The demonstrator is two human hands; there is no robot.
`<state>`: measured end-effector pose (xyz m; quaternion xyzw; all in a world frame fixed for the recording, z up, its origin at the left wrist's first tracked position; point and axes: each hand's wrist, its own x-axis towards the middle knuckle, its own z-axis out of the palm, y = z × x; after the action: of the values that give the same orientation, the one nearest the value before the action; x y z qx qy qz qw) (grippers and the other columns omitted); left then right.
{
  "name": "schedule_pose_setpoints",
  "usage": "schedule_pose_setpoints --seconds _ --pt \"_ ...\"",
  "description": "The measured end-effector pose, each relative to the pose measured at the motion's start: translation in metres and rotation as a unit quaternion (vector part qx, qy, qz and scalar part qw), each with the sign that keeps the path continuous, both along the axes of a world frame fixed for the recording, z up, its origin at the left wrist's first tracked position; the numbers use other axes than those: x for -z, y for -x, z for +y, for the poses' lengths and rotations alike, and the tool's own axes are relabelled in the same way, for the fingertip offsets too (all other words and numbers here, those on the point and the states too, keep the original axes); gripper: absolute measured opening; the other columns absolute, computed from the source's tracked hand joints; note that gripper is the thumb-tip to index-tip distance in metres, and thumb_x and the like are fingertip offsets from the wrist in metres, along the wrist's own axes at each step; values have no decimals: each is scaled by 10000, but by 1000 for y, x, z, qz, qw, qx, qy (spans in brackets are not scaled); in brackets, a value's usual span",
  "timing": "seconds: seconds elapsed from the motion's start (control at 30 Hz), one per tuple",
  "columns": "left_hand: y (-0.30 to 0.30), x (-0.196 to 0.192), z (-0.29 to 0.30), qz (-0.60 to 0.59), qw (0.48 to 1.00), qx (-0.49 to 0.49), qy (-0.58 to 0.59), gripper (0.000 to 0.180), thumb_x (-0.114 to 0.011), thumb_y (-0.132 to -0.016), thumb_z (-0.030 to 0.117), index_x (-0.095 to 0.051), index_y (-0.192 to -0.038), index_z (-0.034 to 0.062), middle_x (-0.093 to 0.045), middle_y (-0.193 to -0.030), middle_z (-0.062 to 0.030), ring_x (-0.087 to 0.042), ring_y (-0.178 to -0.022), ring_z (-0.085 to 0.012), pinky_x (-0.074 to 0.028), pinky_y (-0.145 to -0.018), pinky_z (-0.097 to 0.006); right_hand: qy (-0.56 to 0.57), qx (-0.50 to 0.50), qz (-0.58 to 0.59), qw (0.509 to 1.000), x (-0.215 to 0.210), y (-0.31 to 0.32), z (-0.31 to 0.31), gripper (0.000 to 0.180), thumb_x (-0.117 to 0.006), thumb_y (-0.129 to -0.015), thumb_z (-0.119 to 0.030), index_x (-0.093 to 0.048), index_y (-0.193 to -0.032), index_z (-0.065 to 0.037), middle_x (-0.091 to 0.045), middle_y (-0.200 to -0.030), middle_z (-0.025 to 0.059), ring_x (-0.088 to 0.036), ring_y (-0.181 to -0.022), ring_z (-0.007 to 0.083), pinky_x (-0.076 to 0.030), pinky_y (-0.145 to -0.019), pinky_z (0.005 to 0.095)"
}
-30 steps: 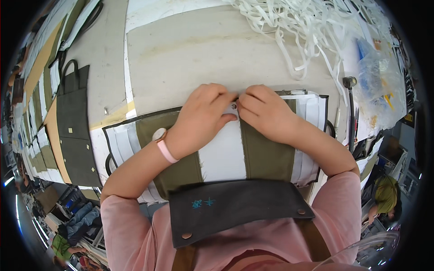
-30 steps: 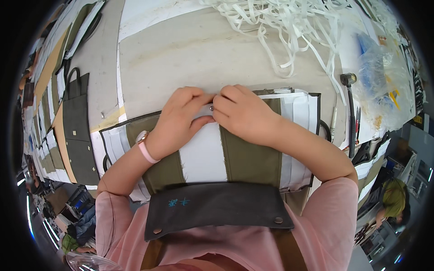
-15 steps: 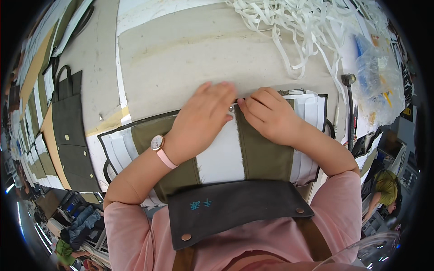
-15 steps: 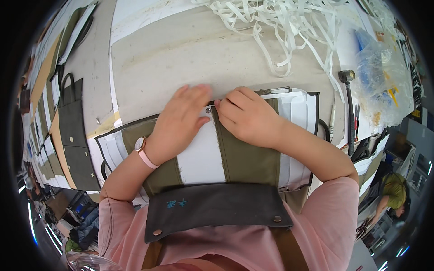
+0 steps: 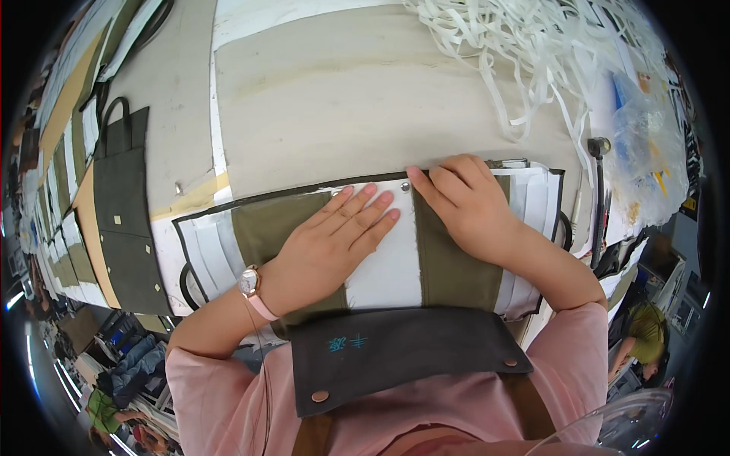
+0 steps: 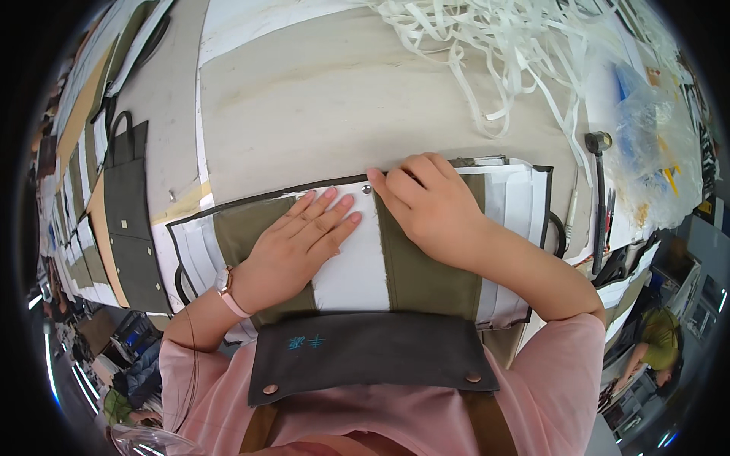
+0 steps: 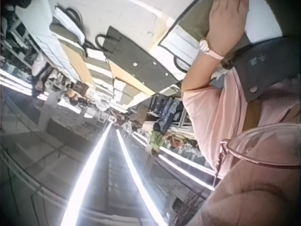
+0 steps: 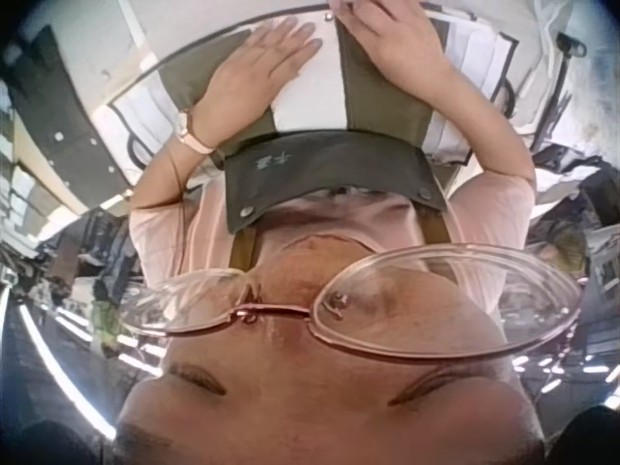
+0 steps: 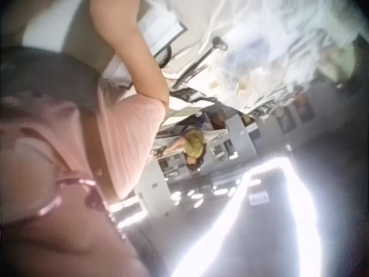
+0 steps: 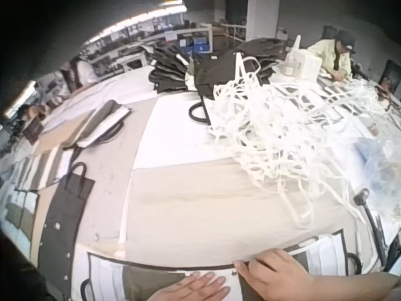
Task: The person aligns and presses a white fabric strip onto the edge of a green fabric bag, then uses a hammer to secure metal rivets along the seam. They then pick up a black bag and thread a white strap through its grommets.
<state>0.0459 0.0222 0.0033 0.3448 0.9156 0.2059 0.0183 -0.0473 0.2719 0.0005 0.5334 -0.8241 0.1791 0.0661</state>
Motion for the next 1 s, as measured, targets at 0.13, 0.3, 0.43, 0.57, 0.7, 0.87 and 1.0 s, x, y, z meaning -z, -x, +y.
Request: schedule_pose_setpoints --seconds 0.13,0.3,0.43,0.57,0.7,0.87,1.0 --pt "-9 -5 -33 -82 994 20 -70 538 -702 -805 55 -624 -1337 44 -587 -1403 -146 -551 -1333 -279 -419 -1159 -450 -11 -10 3 1000 -2 -3 -1 346 -680 -797 -28 -698 -1126 79 -589 -1056 118 -565 -993 297 -508 -861 423" --pt "-23 -7 -44 -60 977 -204 -28 618 -764 -783 78 -578 -1365 -14 -557 -1421 -203 -560 -1308 -341 -443 -1127 -479 4 -22 -21 1000 5 -5 -10 375 -677 -795 -9 -674 -1149 114 -587 -1149 157 -572 -1090 333 -519 -940 455" --pt "-30 -1 -36 -4 989 -141 48 576 -707 -853 100 -543 -1381 -63 -528 -1461 -220 -532 -1351 -351 -432 -1142 -471 23 -46 -63 997 7 -6 -35 397 -636 -807 -22 -654 -1179 115 -582 -1165 174 -566 -1116 337 -508 -965 441" --pt "-31 0 -38 33 993 -107 41 525 -673 -848 72 -586 -1353 -40 -557 -1434 -208 -540 -1353 -326 -451 -1130 -471 30 -92 -102 990 10 -9 -68 420 -604 -837 -49 -619 -1222 119 -583 -1267 193 -551 -1202 355 -481 -1042 439" --pt "-32 0 -44 24 986 -164 0 587 -723 -828 132 -577 -1377 -15 -563 -1430 -190 -550 -1341 -328 -458 -1109 -466 21 -120 -107 987 15 -9 -77 435 -593 -861 -56 -598 -1261 117 -573 -1360 204 -520 -1305 359 -448 -1115 442" --pt "-48 -10 -62 -18 955 -275 111 672 -746 -858 218 -508 -1458 27 -549 -1470 -153 -557 -1336 -308 -401 -1136 -491 15 -129 -90 987 17 -8 -73 411 -591 -872 -42 -613 -1254 111 -581 -1369 197 -528 -1313 357 -448 -1127 442" --pt "-61 -16 -67 -4 928 -307 212 683 -743 -870 298 -515 -1454 28 -557 -1470 -156 -567 -1328 -283 -336 -1167 -524 12 -131 -62 989 14 -9 -73 382 -602 -867 -46 -639 -1213 111 -586 -1363 180 -536 -1294 362 -457 -1121 452"
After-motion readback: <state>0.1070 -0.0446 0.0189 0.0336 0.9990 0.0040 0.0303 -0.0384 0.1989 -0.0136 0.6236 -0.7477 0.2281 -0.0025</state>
